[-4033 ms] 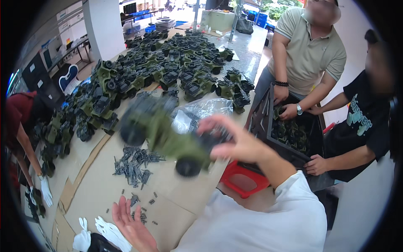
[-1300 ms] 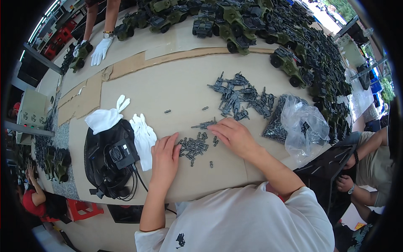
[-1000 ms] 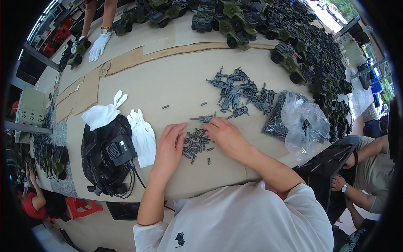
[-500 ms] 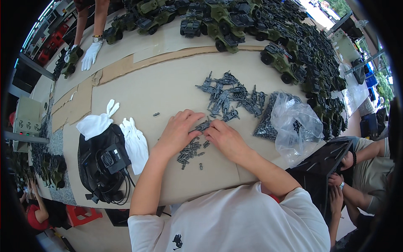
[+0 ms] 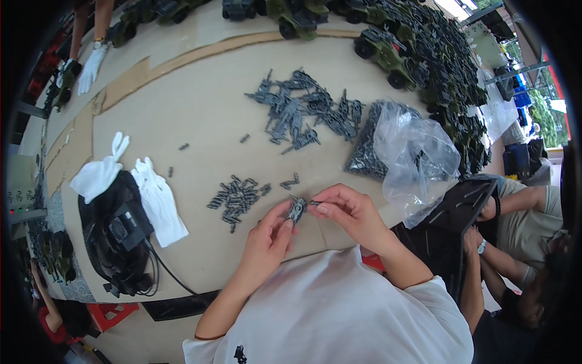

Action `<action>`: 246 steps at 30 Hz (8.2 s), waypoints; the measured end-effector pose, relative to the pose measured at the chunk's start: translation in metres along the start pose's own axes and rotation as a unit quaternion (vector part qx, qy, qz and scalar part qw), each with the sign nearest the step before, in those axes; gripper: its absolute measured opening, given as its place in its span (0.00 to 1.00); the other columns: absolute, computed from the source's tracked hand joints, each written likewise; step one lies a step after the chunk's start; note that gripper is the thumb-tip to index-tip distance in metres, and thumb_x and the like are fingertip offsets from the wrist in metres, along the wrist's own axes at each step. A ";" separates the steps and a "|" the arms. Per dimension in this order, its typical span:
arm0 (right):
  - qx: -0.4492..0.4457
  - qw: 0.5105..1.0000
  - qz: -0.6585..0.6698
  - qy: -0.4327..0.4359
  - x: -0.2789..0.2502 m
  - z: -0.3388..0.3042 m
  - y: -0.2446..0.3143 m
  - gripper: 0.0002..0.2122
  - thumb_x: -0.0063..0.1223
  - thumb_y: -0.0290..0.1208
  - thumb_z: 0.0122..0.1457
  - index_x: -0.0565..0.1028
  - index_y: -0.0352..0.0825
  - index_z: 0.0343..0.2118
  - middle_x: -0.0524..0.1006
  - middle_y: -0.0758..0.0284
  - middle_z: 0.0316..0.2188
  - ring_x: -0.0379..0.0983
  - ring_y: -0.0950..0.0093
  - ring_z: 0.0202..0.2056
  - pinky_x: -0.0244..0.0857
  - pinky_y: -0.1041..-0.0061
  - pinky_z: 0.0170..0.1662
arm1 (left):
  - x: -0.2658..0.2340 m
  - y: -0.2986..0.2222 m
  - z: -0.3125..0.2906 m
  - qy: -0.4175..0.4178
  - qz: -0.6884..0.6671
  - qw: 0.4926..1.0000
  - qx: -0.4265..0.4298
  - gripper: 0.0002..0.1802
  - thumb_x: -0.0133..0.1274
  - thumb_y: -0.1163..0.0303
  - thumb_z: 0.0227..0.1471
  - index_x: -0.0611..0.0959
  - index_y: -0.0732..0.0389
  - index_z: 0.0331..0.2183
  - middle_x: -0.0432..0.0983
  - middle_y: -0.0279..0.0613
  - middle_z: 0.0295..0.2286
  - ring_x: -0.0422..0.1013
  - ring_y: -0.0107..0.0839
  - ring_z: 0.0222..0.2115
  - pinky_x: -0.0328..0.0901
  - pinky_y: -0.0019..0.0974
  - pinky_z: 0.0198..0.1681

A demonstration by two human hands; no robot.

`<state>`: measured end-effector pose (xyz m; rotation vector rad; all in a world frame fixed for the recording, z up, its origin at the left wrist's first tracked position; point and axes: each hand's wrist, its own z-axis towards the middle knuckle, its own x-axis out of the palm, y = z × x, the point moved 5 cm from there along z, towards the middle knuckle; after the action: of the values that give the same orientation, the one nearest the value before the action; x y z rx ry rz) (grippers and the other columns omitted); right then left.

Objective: The person assembles small green toy vehicles by hand. They pick up individual grey plastic components from a table, attach them to the vehicle bodies, and place the completed units into a black crate. The process involves repetitive handling of small parts and vehicle bodies.

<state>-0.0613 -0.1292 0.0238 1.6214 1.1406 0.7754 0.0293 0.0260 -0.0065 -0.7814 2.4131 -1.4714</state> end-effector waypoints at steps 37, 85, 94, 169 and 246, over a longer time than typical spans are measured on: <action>-0.050 0.918 -0.393 0.011 0.026 -0.016 0.004 0.09 0.56 0.23 0.56 0.72 0.31 0.40 0.76 0.58 0.32 0.75 0.60 0.35 0.70 0.67 0.37 | 0.009 0.018 0.002 -0.058 0.183 0.957 0.217 0.15 0.57 0.69 0.53 0.75 0.61 0.42 0.71 0.43 0.17 0.71 0.40 0.17 0.64 0.39 0.21; -0.076 0.773 -0.621 0.103 0.048 -0.003 0.020 0.07 0.55 0.29 0.56 0.70 0.31 0.32 0.74 0.60 0.25 0.74 0.61 0.29 0.69 0.65 0.30 | 0.005 0.019 0.006 0.008 0.183 0.965 0.187 0.13 0.53 0.68 0.55 0.72 0.63 0.41 0.77 0.48 0.25 0.75 0.44 0.23 0.67 0.43 0.25; -0.041 0.767 -0.626 0.136 0.046 -0.006 0.016 0.07 0.49 0.29 0.59 0.71 0.30 0.36 0.75 0.60 0.27 0.74 0.63 0.31 0.70 0.66 0.32 | 0.005 0.018 0.005 0.058 0.212 0.957 0.188 0.15 0.52 0.68 0.56 0.69 0.64 0.41 0.76 0.49 0.22 0.74 0.45 0.21 0.66 0.43 0.23; 0.020 0.744 -0.633 0.214 0.046 0.003 0.008 0.06 0.50 0.26 0.57 0.70 0.29 0.33 0.74 0.55 0.25 0.76 0.60 0.29 0.69 0.64 0.32 | 0.010 0.022 0.010 0.042 0.270 0.947 0.168 0.16 0.55 0.67 0.53 0.69 0.64 0.39 0.79 0.47 0.26 0.76 0.44 0.23 0.69 0.43 0.24; 0.019 0.802 -0.595 0.054 0.004 0.000 0.017 0.09 0.51 0.34 0.60 0.68 0.32 0.33 0.76 0.57 0.28 0.75 0.58 0.31 0.68 0.63 0.32 | 0.030 -0.010 0.040 -0.027 0.402 0.853 0.331 0.14 0.61 0.72 0.42 0.80 0.59 0.35 0.70 0.37 0.35 0.65 0.33 0.40 0.53 0.40 0.48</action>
<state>-0.0540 -0.1268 0.0395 0.5878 1.9116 -0.0148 0.0244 -0.0244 -0.0143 0.3140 1.6112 -1.6389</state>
